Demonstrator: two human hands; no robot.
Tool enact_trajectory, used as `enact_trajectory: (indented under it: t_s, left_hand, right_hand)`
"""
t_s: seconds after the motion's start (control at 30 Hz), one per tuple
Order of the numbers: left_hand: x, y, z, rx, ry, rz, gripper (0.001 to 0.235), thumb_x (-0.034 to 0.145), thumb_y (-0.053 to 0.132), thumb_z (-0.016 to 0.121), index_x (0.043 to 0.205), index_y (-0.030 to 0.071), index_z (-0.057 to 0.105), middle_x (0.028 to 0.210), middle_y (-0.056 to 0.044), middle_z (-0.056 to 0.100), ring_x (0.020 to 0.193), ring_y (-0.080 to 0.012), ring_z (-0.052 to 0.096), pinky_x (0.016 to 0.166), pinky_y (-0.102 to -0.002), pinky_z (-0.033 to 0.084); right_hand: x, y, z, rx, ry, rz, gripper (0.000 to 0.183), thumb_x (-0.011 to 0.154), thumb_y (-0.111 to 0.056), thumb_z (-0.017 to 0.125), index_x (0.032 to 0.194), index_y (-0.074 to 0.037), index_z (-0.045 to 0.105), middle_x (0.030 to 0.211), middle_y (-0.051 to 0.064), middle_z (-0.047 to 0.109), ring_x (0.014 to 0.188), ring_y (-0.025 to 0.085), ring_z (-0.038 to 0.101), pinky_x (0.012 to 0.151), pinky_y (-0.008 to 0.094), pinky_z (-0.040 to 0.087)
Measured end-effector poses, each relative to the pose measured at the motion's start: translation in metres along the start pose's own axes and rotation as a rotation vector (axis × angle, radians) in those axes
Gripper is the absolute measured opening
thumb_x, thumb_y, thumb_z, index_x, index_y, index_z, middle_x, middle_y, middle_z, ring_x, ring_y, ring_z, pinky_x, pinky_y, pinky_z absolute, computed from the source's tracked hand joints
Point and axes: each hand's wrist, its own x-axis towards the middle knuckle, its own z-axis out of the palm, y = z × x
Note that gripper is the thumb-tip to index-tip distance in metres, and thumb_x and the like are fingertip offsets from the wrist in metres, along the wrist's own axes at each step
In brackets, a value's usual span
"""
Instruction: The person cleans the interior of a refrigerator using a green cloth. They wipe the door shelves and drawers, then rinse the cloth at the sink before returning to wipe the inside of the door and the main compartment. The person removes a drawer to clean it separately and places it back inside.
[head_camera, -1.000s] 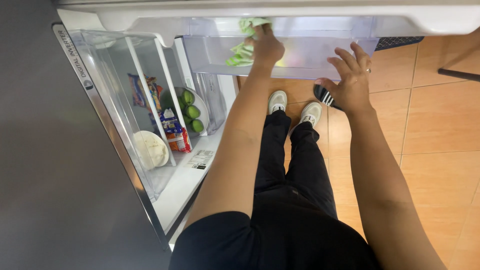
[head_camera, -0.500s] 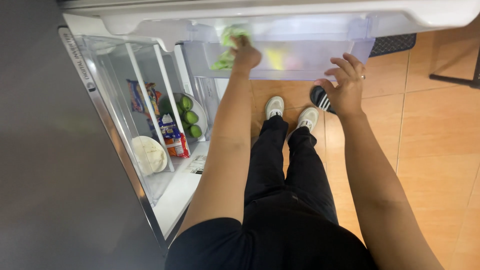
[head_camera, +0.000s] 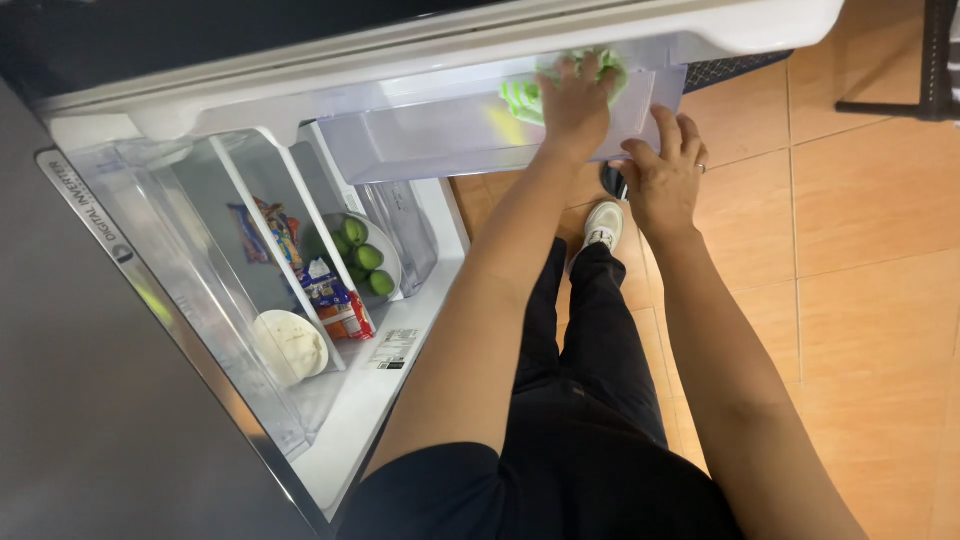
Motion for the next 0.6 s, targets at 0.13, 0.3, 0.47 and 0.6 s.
enact_trajectory:
  t_s: [0.13, 0.3, 0.47, 0.6]
  left_hand:
    - [-0.006, -0.042, 0.006, 0.317, 0.131, 0.044, 0.050, 0.095, 0.016, 0.053, 0.144, 0.010, 0.052, 0.160, -0.012, 0.035, 0.145, -0.0430, 0.031, 0.113, -0.072, 0.030]
    - [0.010, -0.073, 0.030, 0.259, 0.099, -0.089, 0.048, 0.089, 0.019, 0.060, 0.133, -0.001, 0.055, 0.158, -0.017, 0.032, 0.145, -0.0425, 0.030, 0.114, -0.060, 0.033]
    - [0.012, -0.041, 0.030, 0.092, 0.190, -0.048, 0.056, 0.085, 0.009, 0.064, 0.139, -0.002, 0.051, 0.150, -0.025, 0.037, 0.139, -0.0451, 0.039, 0.112, -0.047, 0.043]
    - [0.020, -0.029, 0.028, -0.066, 0.230, 0.043, 0.052, 0.084, 0.004, 0.063, 0.135, 0.010, 0.056, 0.144, -0.015, 0.046, 0.134, -0.0386, 0.047, 0.102, -0.049, 0.050]
  right_hand:
    - [0.001, -0.003, 0.003, -0.011, -0.052, 0.011, 0.035, 0.101, -0.030, 0.078, 0.129, -0.012, 0.067, 0.164, 0.016, 0.036, 0.142, 0.046, 0.038, 0.109, 0.063, 0.035]
    - [0.008, -0.001, 0.003, 0.020, -0.052, 0.013, 0.041, 0.102, -0.030, 0.077, 0.135, -0.011, 0.062, 0.165, 0.019, 0.031, 0.140, 0.046, 0.038, 0.108, 0.064, 0.036]
    - [0.006, 0.001, 0.009, 0.051, -0.079, 0.054, 0.044, 0.100, -0.033, 0.078, 0.134, -0.011, 0.061, 0.165, 0.018, 0.030, 0.138, 0.045, 0.040, 0.107, 0.063, 0.036]
    - [0.004, 0.000, 0.009, 0.046, -0.087, 0.069, 0.044, 0.101, -0.036, 0.078, 0.134, -0.012, 0.062, 0.166, 0.015, 0.028, 0.137, 0.043, 0.041, 0.108, 0.061, 0.036]
